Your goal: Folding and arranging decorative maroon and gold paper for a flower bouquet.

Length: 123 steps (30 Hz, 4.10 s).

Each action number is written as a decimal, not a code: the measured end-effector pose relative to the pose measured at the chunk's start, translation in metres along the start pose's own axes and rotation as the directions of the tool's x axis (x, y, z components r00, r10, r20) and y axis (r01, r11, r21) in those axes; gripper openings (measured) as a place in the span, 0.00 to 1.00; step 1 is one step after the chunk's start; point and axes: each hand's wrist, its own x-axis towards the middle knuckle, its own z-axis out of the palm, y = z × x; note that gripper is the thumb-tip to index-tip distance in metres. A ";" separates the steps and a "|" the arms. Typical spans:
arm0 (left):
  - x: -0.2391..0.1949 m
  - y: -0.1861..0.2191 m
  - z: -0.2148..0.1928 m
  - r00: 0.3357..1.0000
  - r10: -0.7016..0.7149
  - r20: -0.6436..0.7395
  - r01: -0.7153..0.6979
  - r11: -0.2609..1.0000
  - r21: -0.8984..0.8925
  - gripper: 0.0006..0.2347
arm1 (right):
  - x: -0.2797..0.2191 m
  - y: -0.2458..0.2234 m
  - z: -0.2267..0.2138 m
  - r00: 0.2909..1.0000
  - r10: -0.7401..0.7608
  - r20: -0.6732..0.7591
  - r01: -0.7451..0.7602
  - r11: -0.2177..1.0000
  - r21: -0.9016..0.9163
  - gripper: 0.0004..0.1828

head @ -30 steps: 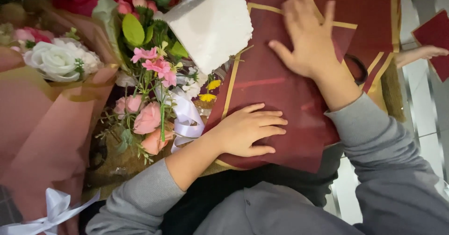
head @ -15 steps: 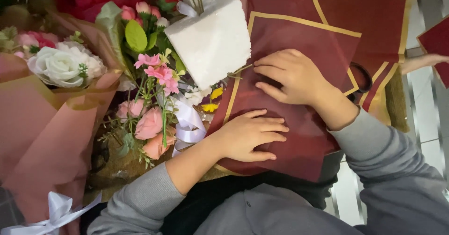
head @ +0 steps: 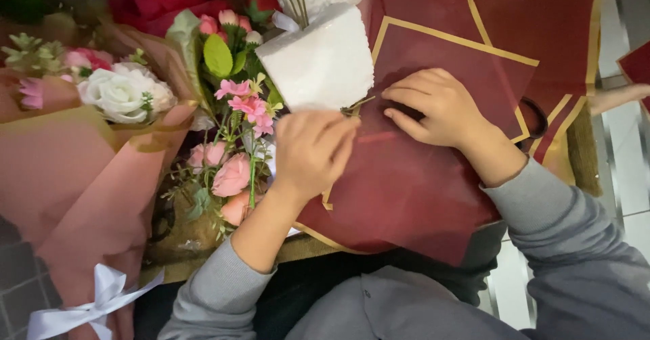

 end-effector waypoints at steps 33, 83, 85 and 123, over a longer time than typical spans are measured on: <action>-0.068 0.012 0.074 0.993 0.110 -0.043 -0.103 0.982 0.156 0.28 | 0.053 -0.108 0.005 0.993 -0.103 0.065 0.096 0.990 0.100 0.12; -0.026 0.035 -0.005 0.892 0.171 0.419 0.422 0.022 -0.906 0.08 | 0.025 -0.088 0.030 0.997 -0.066 0.048 0.005 0.638 0.770 0.32; -0.027 0.034 -0.004 0.888 0.175 0.426 0.428 0.023 -0.903 0.08 | 0.029 -0.090 0.029 0.997 -0.056 0.049 -0.008 0.575 0.818 0.32; 0.010 0.034 -0.010 0.992 0.030 0.120 0.031 0.879 -0.475 0.19 | 0.031 -0.022 -0.006 0.982 -0.035 -0.184 0.110 0.903 0.416 0.25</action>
